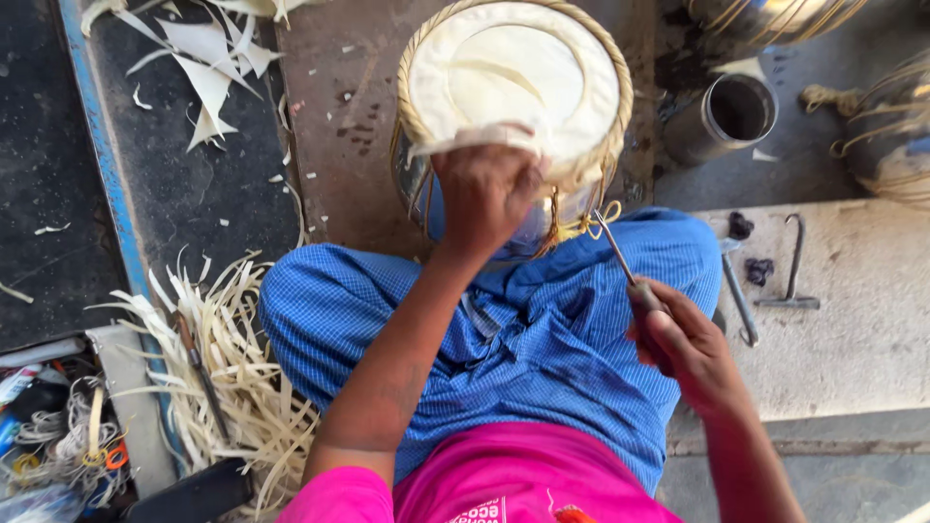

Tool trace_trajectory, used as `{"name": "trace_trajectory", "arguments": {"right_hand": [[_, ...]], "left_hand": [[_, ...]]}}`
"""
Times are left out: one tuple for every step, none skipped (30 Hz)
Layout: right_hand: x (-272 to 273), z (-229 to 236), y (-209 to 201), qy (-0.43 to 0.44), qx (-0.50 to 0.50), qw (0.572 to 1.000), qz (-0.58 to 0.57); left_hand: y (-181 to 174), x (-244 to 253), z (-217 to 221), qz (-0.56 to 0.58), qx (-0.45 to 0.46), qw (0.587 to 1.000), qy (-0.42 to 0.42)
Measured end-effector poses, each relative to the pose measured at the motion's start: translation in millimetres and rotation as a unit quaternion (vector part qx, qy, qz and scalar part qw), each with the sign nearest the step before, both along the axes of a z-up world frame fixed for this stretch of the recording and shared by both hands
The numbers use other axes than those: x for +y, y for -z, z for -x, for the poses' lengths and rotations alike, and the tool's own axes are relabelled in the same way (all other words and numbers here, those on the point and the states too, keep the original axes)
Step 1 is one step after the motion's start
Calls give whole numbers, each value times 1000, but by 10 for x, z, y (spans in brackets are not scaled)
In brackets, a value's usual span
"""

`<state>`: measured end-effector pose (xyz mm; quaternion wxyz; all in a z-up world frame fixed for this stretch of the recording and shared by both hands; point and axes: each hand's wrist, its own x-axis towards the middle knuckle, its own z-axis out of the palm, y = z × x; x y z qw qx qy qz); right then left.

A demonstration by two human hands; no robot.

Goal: The person repairs a drum by using a tool to thread and tighten leather straps around the rim of the drum head.

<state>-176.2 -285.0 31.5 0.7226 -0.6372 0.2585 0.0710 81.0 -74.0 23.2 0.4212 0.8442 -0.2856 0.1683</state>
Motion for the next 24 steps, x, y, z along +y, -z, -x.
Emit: {"name": "trace_trajectory", "arguments": {"right_hand": [[70, -113, -48, -5, -23, 999, 44], [156, -224, -94, -11, -44, 995, 86], [231, -337, -148, -15, -73, 989, 128], [305, -448, -204, -18, -100, 981, 167], [370, -557, -262, -22, -127, 970, 206], [422, -665, -320, -30, -142, 948, 282], [466, -770, -370, -39, -157, 921, 356], [497, -861, -416, -47, -169, 887, 428], [516, -953, -447, -47, -158, 886, 434], [529, -1024, -472, -46, -145, 884, 441], [536, -1087, -486, -46, -133, 883, 448], [542, -1121, -495, -45, -139, 885, 442], [543, -1150, -496, -45, -146, 887, 436], [533, -1192, -485, -45, -152, 889, 431], [523, -1229, -472, -46, -155, 888, 431], [519, -1249, -463, -46, -158, 887, 431], [520, -1264, -458, -46, -160, 887, 432], [530, -1277, -456, -41, -153, 902, 401], [545, -1286, -460, -36, -146, 916, 371], [564, -1292, -469, -31, -139, 930, 340], [585, -1297, -482, -24, -120, 943, 310], [605, -1299, -500, -16, -101, 954, 280], [618, -1301, -519, -9, -82, 965, 250], [621, -1297, -539, -3, -60, 972, 229]], "left_hand": [[-41, -33, -121, 5, -3, 1000, 3], [-80, -40, -229, 9, -5, 1000, 5], [-119, -42, -328, 12, -7, 1000, 8], [-154, -33, -408, 20, -4, 1000, 20], [-186, -21, -484, 28, -1, 999, 32], [-212, -12, -544, 36, 2, 998, 44], [-231, -6, -589, 41, -3, 998, 49], [-242, -3, -623, 46, -7, 997, 54], [-248, -1, -657, 52, -10, 997, 59], [-250, 0, -679, 51, -11, 997, 63], [-249, 4, -694, 51, -12, 996, 68], [-245, 8, -694, 51, -11, 996, 72], [-241, 14, -695, 45, -24, 996, 76], [-240, 17, -703, 39, -36, 995, 80], [-238, 19, -710, 32, -48, 995, 85], [-235, 22, -703, 27, -53, 995, 80], [-232, 23, -694, 21, -58, 995, 75], [-229, 23, -689, 15, -64, 995, 70], [-225, 17, -683, 13, -65, 996, 64], [-219, 5, -680, 11, -65, 996, 58], [-213, -11, -678, 9, -66, 996, 52], [-206, -27, -680, 11, -71, 996, 50], [-199, -44, -679, 13, -75, 996, 48], [-193, -56, -669, 14, -79, 996, 45]]}}
